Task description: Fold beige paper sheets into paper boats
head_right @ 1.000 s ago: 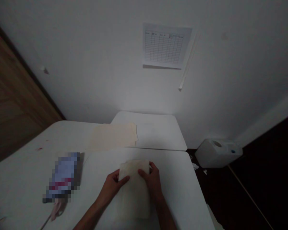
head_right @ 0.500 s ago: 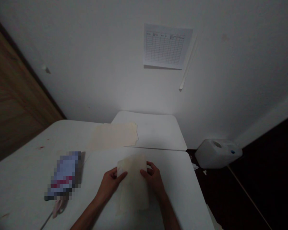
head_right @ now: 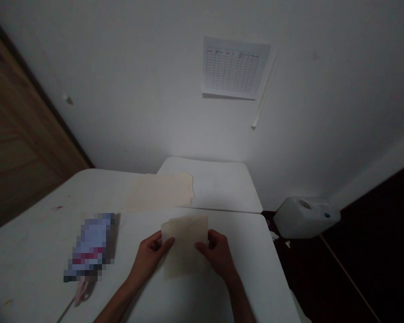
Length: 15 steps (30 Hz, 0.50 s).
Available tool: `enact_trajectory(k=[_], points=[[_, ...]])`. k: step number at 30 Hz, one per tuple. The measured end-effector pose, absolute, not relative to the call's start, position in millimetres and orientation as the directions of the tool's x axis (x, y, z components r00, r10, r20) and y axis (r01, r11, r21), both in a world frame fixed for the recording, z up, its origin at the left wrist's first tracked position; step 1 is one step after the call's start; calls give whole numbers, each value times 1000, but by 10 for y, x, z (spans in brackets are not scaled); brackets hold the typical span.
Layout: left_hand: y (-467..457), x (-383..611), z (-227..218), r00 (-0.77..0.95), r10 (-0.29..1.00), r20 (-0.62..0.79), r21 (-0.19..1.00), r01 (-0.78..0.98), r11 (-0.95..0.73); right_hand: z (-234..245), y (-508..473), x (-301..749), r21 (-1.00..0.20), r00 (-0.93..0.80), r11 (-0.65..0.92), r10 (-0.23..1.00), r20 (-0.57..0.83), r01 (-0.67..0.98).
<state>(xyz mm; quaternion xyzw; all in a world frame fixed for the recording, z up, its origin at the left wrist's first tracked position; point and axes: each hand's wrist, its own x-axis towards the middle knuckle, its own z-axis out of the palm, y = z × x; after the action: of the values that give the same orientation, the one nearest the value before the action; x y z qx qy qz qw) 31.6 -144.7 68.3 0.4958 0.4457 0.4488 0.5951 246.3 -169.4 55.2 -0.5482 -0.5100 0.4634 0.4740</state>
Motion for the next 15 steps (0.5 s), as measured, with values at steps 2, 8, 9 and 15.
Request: enact_trajectory(k=[2,8,9,15], points=[[-1438,296,692,195,980,-48,998,-42,57,563,-1691,2466,-993,49,-6,999,0,120],[-1407,242,668,80,980,184,959,205,-197,562,-1709,2475,-992,126,6,992,22,125],[-1409,242,667,66,972,227,945,227,-236,563,-1714,2474,-992,130,-7,991,10,127],[-1454,236,657,40,992,118,967,224,-124,622,-1729,2457,-994,186,4,982,24,107]])
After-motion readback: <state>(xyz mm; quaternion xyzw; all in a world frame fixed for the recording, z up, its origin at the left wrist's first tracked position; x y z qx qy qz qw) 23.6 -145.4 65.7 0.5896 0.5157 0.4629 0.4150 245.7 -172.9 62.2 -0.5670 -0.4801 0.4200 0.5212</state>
